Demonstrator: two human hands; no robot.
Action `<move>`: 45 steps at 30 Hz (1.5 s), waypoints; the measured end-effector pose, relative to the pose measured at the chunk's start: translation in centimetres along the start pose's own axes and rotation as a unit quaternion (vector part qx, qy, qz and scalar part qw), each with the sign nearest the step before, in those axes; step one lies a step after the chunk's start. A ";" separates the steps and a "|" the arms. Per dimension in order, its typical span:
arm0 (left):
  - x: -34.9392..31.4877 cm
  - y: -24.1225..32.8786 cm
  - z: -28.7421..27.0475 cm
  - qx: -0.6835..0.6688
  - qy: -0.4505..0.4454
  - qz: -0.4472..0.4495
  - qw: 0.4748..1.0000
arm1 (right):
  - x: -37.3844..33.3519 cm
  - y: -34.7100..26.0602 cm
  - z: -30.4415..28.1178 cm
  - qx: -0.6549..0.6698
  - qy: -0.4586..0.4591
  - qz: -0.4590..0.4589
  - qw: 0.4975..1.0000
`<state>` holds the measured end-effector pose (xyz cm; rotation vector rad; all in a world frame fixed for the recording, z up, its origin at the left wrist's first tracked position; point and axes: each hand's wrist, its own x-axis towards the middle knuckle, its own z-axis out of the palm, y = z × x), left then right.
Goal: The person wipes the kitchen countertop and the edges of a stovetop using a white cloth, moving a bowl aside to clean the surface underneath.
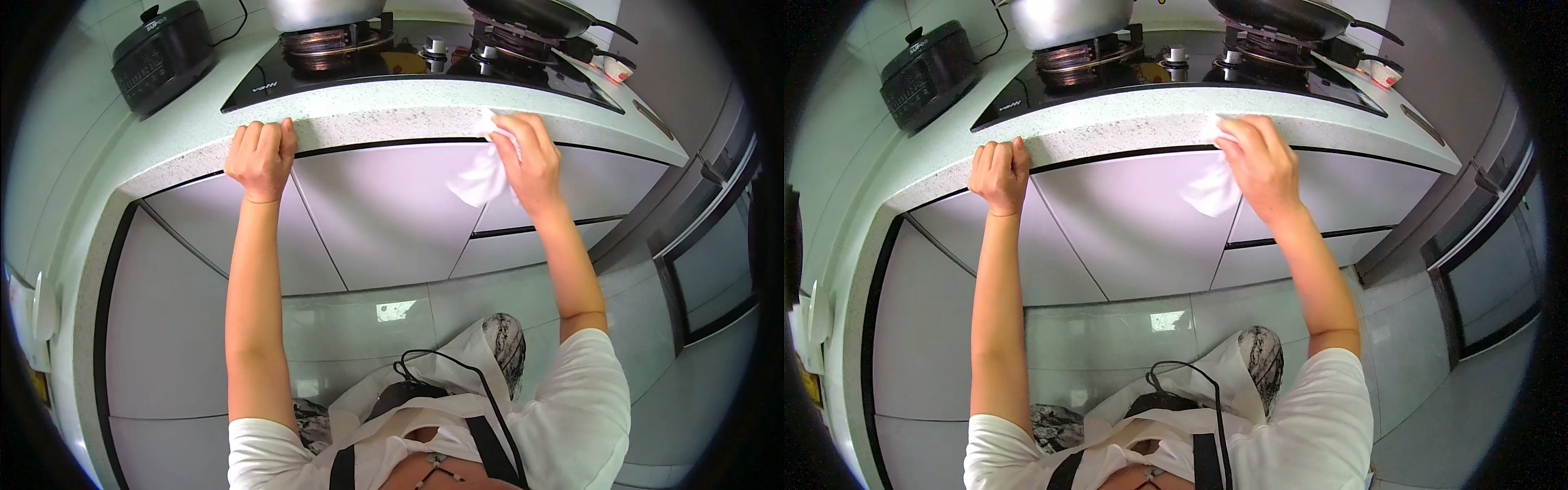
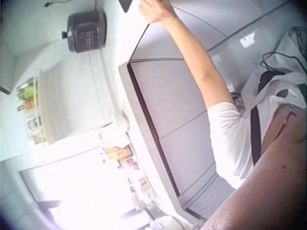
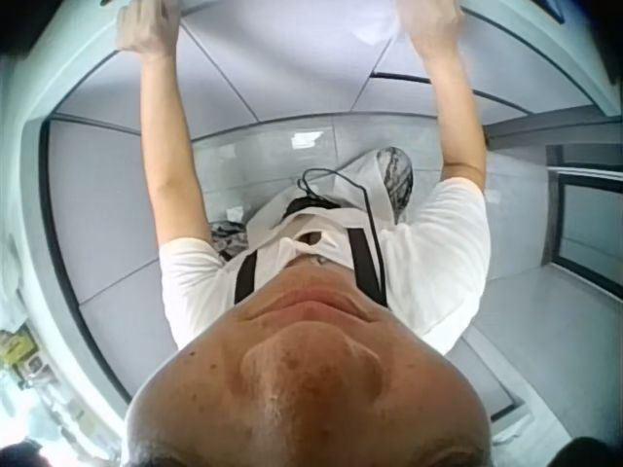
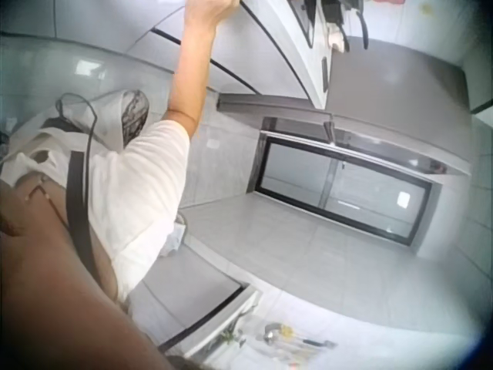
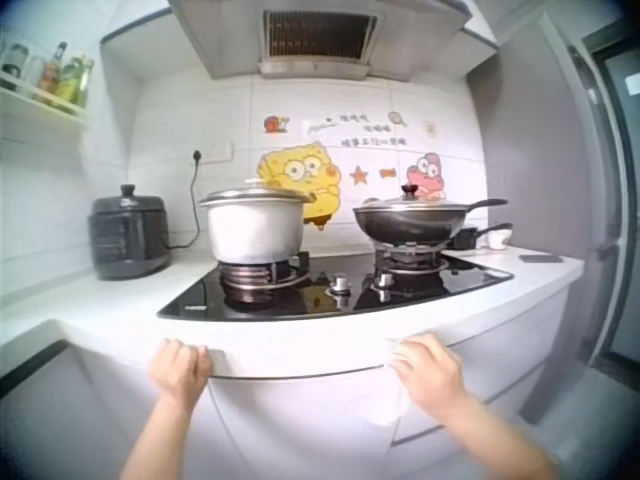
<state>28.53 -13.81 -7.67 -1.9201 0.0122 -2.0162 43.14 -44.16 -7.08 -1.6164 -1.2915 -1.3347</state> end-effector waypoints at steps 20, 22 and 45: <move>0.0 0.1 -0.4 0.003 -0.004 -0.009 1.000 | -2.2 -0.7 3.7 -0.084 -0.033 -0.176 0.980; 0.0 0.1 -0.5 0.007 -0.007 -0.011 1.000 | -1.4 0.7 3.0 -0.117 -0.025 -0.193 0.974; -0.2 -0.5 -0.4 0.003 -0.008 0.006 1.000 | 2.7 0.2 1.0 -0.051 -0.117 -0.124 0.984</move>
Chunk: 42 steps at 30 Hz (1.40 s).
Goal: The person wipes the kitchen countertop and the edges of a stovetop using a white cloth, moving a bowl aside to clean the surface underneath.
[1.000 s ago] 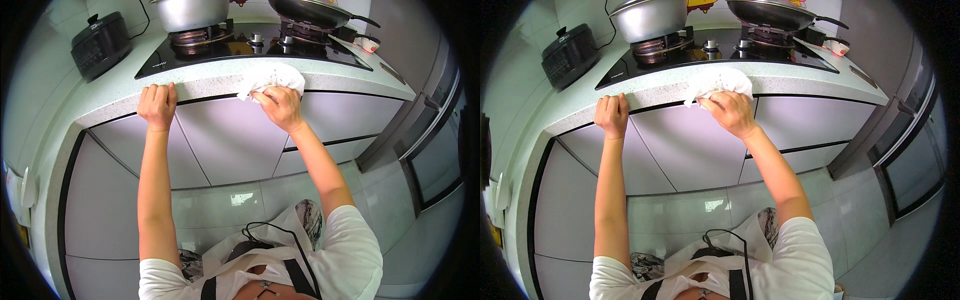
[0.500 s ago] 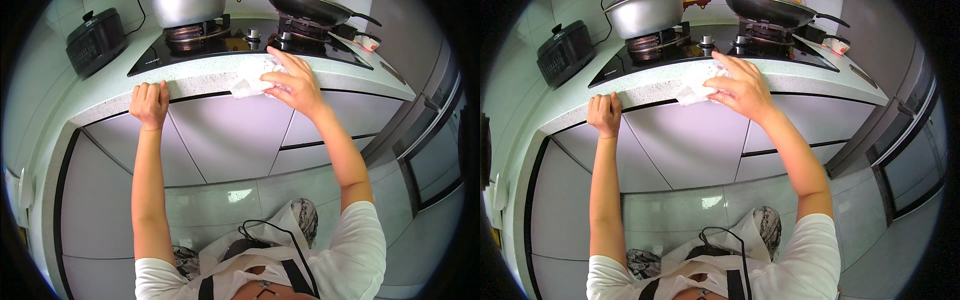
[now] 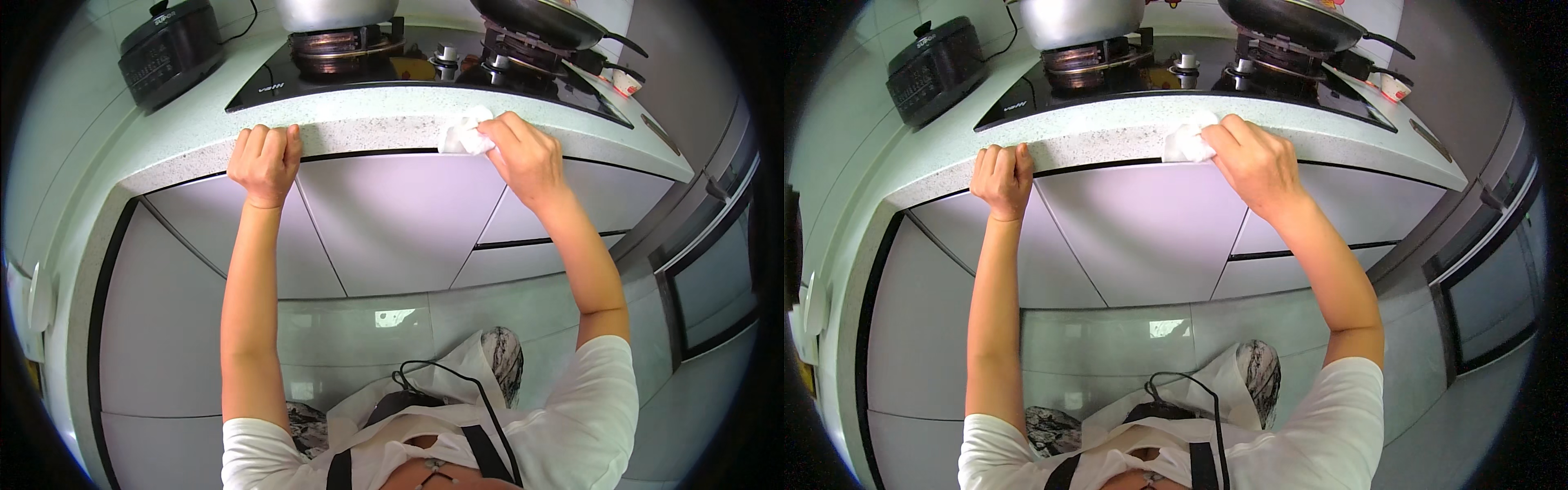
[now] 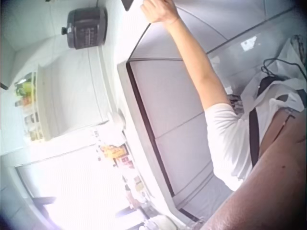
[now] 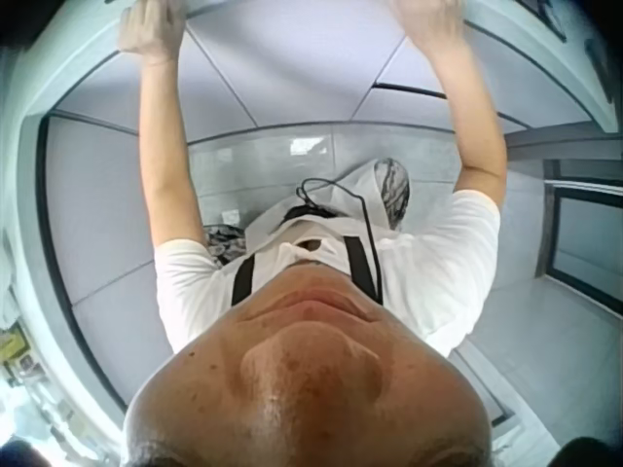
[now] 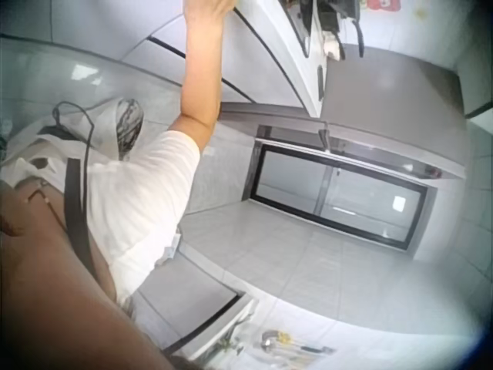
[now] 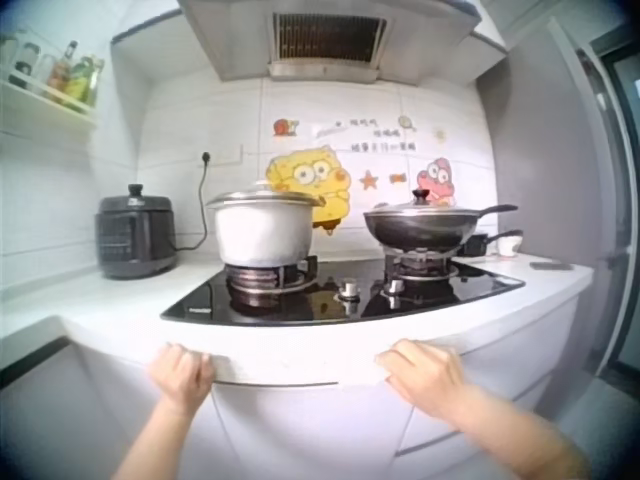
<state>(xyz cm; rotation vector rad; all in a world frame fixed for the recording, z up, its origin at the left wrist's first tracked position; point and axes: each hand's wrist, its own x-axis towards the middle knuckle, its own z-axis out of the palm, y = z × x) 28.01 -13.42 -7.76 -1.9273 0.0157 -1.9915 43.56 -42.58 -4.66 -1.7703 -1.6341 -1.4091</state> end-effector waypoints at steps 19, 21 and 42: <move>0.0 -0.1 0.3 -0.002 0.000 0.015 1.000 | -1.4 -0.7 2.2 -0.038 0.068 0.030 0.997; 0.0 0.0 0.2 -0.003 -0.002 0.016 1.000 | -1.3 -0.8 2.2 -0.053 0.083 0.015 0.995; -0.1 -0.3 0.3 -0.014 0.008 0.031 0.999 | -1.5 -5.2 2.8 0.023 0.089 0.245 0.965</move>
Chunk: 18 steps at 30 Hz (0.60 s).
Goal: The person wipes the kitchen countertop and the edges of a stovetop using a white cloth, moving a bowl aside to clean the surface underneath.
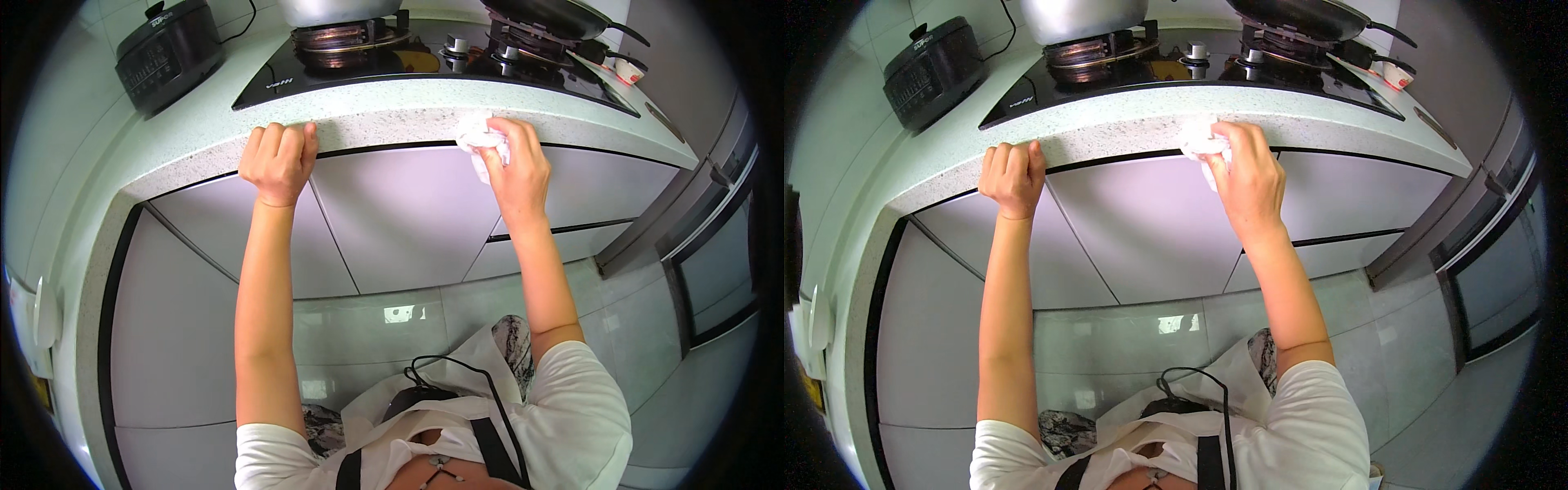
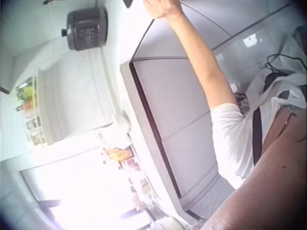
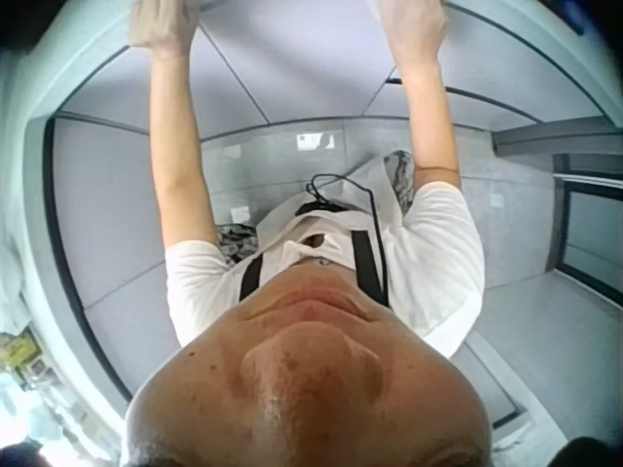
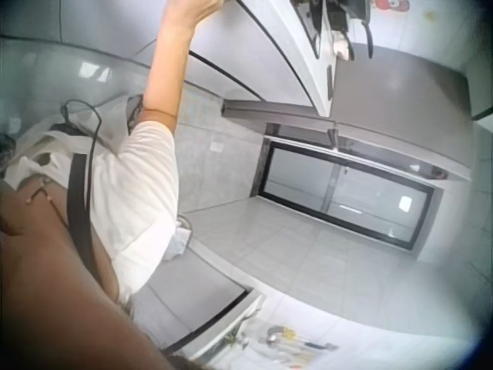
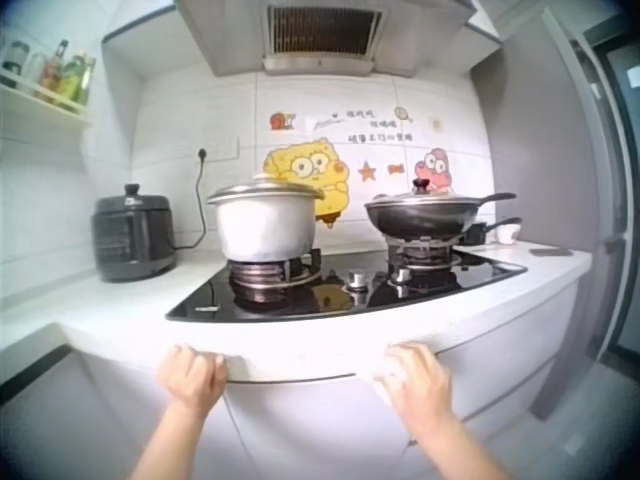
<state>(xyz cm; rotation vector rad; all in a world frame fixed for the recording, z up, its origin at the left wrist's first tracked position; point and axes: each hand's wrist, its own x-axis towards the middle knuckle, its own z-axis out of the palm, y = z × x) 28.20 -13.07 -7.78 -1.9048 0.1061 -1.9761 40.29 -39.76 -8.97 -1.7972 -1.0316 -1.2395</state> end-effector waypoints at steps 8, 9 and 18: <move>-0.5 -0.3 0.1 0.006 0.018 0.001 1.000 | 1.0 -1.4 0.0 0.080 0.064 0.027 0.994; -0.3 -0.4 0.1 0.010 0.016 0.001 1.000 | 1.4 -1.6 0.3 0.084 0.063 0.026 0.994; 0.6 0.1 -0.9 -0.024 -0.020 -0.042 0.999 | 1.6 -5.9 5.5 0.027 0.074 -0.028 0.997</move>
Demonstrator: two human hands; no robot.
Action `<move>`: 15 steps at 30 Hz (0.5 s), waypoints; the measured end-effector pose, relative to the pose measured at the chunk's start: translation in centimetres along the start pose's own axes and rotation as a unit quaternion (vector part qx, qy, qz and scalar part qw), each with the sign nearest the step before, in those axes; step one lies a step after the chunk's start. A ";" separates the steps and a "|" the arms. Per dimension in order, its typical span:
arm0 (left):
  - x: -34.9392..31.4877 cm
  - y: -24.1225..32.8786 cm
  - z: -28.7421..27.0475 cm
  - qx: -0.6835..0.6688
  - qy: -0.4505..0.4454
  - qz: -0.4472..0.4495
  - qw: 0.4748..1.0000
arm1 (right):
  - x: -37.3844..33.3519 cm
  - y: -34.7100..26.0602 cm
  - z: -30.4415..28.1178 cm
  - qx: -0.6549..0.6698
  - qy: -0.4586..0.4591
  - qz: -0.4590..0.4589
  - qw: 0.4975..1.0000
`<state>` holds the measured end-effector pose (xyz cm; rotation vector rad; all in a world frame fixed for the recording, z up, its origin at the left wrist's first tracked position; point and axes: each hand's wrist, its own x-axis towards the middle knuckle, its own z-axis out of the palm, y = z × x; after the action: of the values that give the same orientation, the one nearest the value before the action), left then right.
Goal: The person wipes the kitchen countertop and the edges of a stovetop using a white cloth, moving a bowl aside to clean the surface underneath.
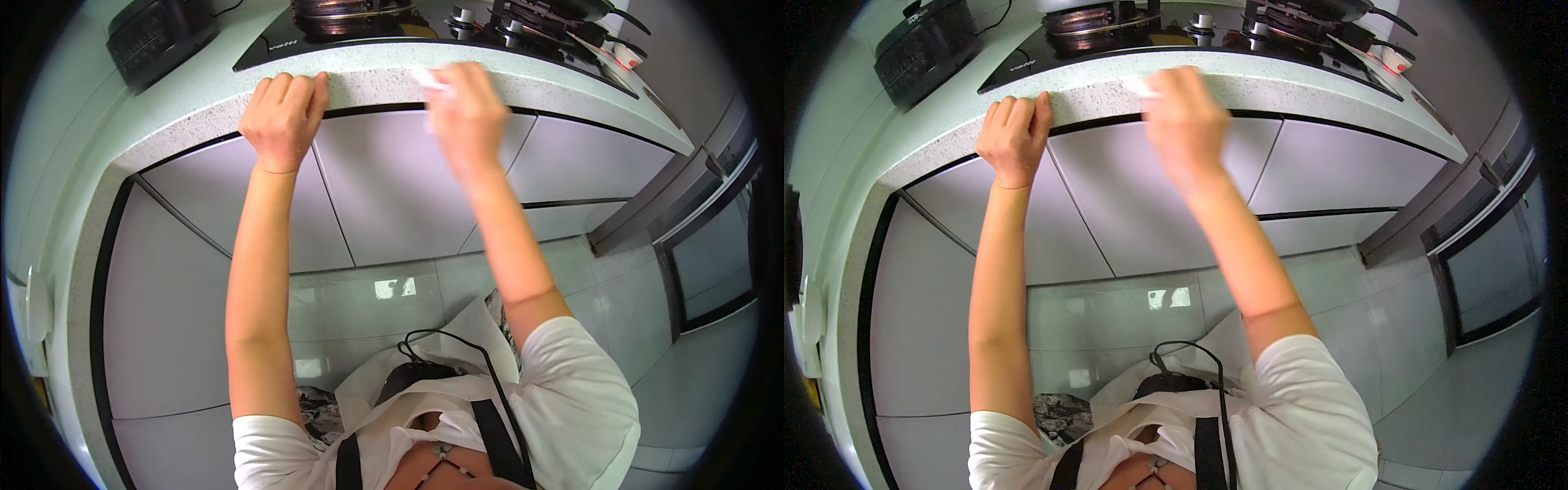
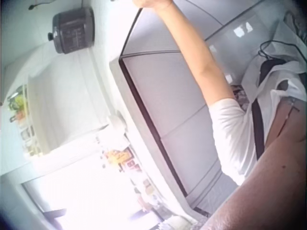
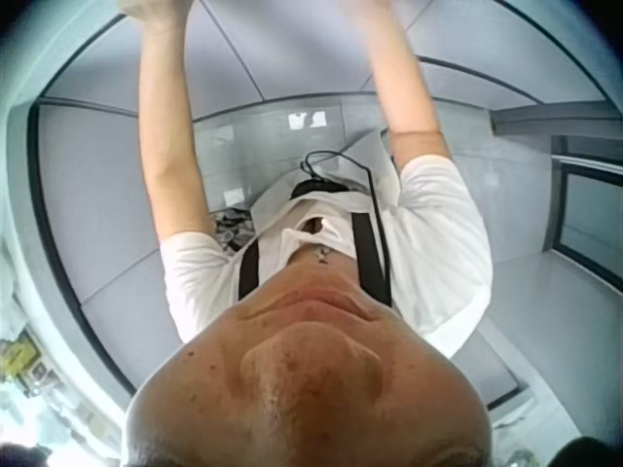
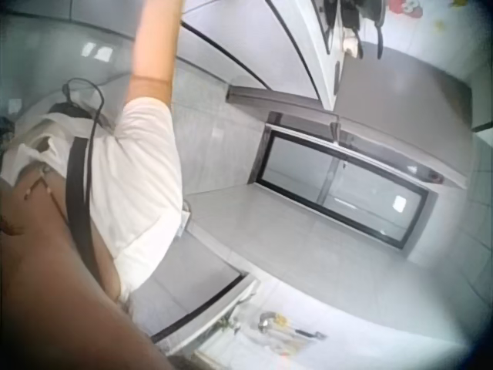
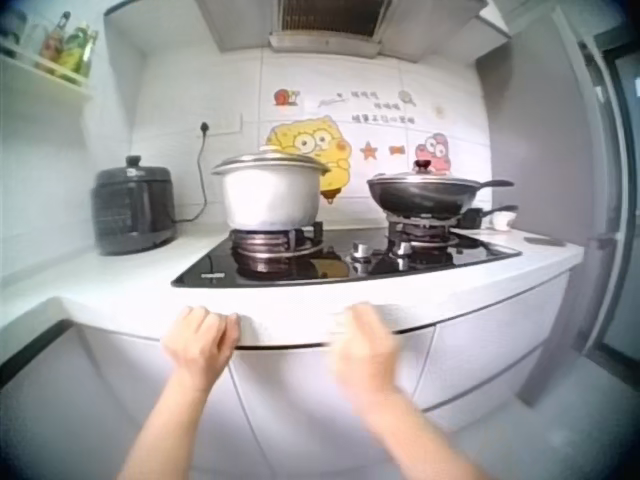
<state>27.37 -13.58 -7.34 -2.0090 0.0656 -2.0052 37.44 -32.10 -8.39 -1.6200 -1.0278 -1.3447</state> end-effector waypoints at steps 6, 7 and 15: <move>0.3 0.7 0.3 -0.034 0.003 -0.046 0.998 | 0.4 0.0 0.0 0.047 -0.033 -0.054 0.997; 0.1 0.6 0.2 -0.032 0.018 -0.068 0.997 | 0.5 0.7 -0.8 0.046 -0.029 -0.057 0.997; -0.5 0.8 0.8 0.032 0.028 -0.043 0.998 | 0.1 8.3 -6.7 -0.078 -0.044 -0.012 0.996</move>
<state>28.24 -14.07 -8.02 -1.9480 -0.0728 -2.0881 42.71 -41.34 -7.93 -1.8009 -1.0185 -1.4099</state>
